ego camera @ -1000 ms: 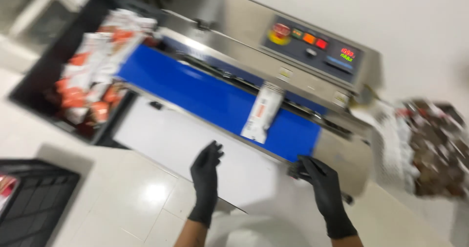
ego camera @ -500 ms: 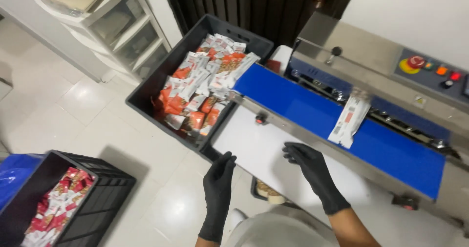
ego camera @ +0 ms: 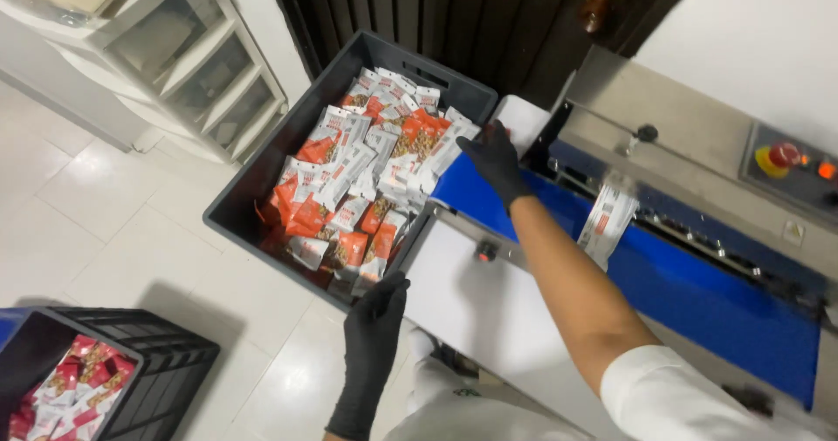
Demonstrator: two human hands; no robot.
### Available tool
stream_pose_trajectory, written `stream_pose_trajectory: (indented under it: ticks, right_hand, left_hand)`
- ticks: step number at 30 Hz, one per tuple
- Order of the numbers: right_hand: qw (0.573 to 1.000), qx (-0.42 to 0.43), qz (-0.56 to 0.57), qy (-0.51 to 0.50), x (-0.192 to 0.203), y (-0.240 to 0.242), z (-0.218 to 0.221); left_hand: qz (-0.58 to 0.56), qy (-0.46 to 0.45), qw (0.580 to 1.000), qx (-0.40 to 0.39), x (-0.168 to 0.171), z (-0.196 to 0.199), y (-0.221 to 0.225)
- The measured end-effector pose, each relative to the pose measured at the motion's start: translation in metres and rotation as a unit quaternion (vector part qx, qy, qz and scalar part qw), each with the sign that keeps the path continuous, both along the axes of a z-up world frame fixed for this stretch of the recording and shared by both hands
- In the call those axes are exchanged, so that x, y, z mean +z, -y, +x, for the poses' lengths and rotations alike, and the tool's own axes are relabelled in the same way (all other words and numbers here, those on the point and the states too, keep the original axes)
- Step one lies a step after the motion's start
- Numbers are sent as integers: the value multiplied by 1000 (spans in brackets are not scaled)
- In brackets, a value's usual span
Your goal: Sealing nut packets using a heat sealer and organizing them into a storage bin
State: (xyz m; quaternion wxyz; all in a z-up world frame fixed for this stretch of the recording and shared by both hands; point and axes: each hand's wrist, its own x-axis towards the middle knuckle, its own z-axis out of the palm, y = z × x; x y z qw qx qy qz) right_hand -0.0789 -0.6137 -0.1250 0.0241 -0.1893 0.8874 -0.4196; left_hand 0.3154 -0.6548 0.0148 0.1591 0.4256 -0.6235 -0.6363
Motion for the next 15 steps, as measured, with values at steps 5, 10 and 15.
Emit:
stream_pose_trajectory:
  ticks: [5,10,15]
  right_hand:
    - [998,12,-53,-36,-7,54,-40]
    - [987,71,-109,89,41,93,57]
    - [969,119,-155,153,100,110,123]
  left_hand:
    - [-35,-91,995,-27,-69,-87,55]
    - [-69,12,996,-56,-12,-157,103]
    - [-162,-54,985,-19,-93,-181,169]
